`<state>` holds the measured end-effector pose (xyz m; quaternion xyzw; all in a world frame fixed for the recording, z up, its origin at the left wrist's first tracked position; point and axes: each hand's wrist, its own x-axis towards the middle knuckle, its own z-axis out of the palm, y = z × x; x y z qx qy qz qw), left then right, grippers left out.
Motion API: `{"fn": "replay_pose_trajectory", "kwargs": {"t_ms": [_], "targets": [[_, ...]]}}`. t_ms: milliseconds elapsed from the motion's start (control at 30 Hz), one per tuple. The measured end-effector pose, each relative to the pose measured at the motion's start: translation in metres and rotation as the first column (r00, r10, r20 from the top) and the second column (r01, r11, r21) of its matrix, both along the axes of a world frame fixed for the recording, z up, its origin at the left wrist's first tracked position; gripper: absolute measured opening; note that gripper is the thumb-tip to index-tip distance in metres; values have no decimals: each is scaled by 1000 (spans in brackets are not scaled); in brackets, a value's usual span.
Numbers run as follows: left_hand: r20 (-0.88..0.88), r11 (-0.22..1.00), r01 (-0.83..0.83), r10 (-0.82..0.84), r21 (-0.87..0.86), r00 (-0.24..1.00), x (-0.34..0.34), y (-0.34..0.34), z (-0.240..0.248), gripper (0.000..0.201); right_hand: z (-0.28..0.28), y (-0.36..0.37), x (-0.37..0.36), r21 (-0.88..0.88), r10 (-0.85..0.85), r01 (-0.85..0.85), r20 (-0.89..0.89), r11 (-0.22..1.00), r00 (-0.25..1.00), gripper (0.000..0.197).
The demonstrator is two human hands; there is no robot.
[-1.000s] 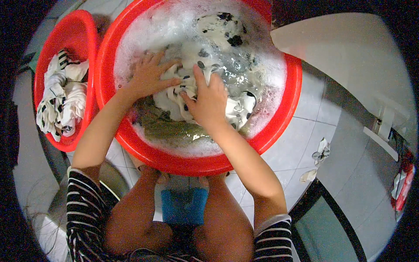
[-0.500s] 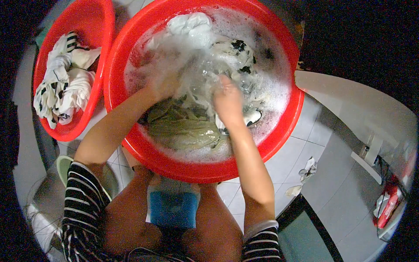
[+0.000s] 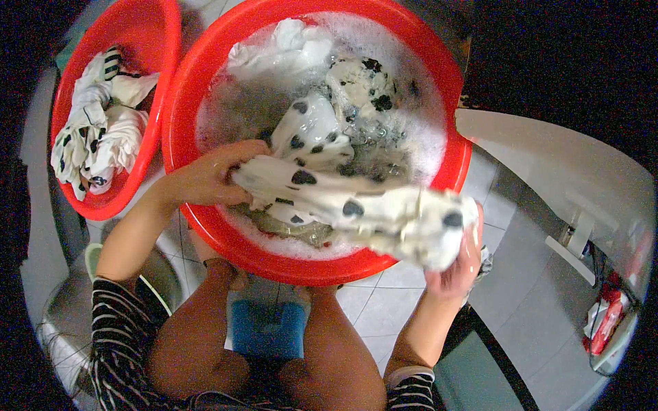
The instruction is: The person sets a phone on the sink and washes clothes by hand in a basin of soapy water, scrubbing, wringing out the garments, and placing them into an adjacent basin.
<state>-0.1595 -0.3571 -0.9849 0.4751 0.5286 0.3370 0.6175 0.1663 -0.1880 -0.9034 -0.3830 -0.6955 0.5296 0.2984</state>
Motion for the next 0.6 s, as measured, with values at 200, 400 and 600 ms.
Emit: {"fn": "replay_pose_trajectory", "kwargs": {"t_ms": [200, 400, 600], "targets": [[-197, 836, -384, 484, 392, 853, 15, 20, -15, 40, -68, -10, -51, -79, 181, -166, 575, 983, 798, 34], [-775, 980, 71, 100, 184, 624, 33, 50, -90, 50, -134, -42, -112, 135, 247, -478, 717, 868, 652, 56], [-884, 979, 79, 131, 186, 449, 47, 69, -131, 43, -219, -31, -111, 234, 1, -515, 910, 825, 415, 56]]}}
